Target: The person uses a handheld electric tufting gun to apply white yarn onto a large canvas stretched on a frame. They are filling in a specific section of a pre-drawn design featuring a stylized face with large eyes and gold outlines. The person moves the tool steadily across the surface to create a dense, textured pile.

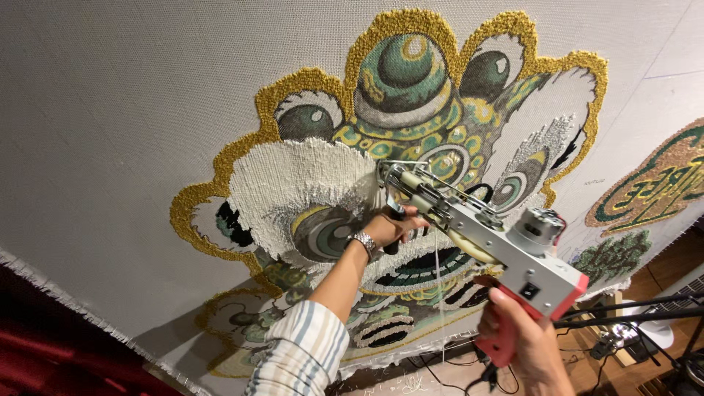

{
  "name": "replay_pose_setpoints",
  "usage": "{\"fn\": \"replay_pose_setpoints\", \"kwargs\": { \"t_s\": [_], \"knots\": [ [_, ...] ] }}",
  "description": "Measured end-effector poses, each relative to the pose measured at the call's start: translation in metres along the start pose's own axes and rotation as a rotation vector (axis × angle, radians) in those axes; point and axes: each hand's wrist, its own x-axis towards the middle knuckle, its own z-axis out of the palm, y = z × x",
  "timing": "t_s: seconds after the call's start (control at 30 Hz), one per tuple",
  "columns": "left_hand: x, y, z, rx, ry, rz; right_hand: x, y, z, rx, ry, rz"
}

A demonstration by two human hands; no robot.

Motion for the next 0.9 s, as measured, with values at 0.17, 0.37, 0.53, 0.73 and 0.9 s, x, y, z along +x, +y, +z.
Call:
{"fn": "replay_pose_setpoints", "kwargs": {
  "t_s": [0.17, 0.37, 0.53, 0.73, 0.9],
  "knots": [
    [-0.007, -0.002, 0.03, 0.07, 0.073, 0.052, -0.011, 0.002, -0.035, 0.027, -0.061, 0.004],
    [-0.028, 0.012, 0.059, 0.008, 0.127, 0.058, -0.03, 0.005, -0.054, 0.019, -0.018, 0.038],
    [-0.033, 0.016, 0.057, -0.057, 0.05, 0.004, -0.034, 0.007, -0.059, 0.012, -0.045, 0.011],
    [-0.058, 0.046, 0.06, 0.19, 0.091, 0.017, -0.039, 0.013, -0.069, 0.031, -0.009, -0.004],
    [-0.07, 0.026, 0.063, -0.025, -0.005, 0.005, -0.038, 0.032, -0.078, 0.018, -0.041, -0.071]
  ]
}}
